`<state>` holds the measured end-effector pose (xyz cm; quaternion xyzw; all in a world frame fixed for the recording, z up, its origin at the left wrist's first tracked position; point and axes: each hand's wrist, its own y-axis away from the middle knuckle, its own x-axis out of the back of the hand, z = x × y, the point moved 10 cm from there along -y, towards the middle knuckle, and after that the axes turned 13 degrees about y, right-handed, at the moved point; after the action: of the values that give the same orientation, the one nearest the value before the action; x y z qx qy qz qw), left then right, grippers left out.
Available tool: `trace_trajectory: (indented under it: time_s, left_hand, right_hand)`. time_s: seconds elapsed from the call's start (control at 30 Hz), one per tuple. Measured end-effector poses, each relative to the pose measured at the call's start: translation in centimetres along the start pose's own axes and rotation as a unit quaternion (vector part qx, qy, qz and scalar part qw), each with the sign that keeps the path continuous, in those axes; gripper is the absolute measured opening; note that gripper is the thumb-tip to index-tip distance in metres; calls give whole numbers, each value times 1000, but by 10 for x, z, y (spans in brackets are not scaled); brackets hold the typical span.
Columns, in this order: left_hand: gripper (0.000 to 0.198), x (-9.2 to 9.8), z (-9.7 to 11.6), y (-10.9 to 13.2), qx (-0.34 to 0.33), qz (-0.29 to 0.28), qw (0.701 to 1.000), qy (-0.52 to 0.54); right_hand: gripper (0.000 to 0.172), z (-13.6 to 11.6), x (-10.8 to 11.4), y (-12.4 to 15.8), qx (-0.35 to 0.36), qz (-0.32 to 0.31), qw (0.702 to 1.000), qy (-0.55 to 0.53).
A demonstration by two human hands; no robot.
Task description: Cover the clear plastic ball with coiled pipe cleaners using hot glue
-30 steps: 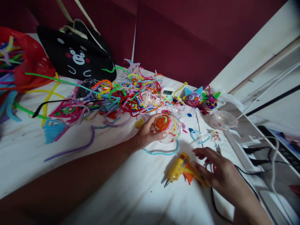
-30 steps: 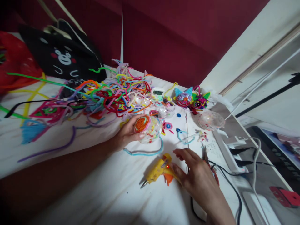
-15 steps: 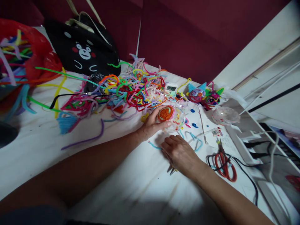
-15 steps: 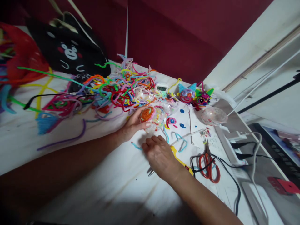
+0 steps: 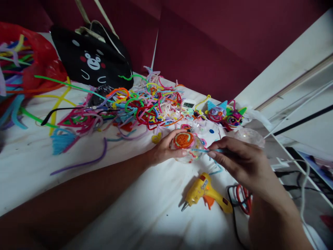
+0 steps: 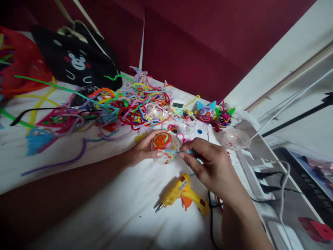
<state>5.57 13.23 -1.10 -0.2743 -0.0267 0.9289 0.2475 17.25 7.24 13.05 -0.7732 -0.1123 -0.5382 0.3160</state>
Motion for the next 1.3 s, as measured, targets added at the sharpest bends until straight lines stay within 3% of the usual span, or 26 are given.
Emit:
trace_trajectory:
  time_s: [0.43, 0.83, 1.3]
  left_hand:
    - [75, -4, -1, -1, 16, -40, 996, -74]
    - [71, -3, 0, -1, 6, -43, 996, -81]
    - [71, -5, 0, 1, 18, -39, 994, -97]
  right_hand:
    - [3, 31, -21, -4, -63, -30, 991, -118]
    - [6, 28, -26, -5, -72, -31, 995, -68]
    - [6, 34, -41, -7, -99, -50, 990, -88]
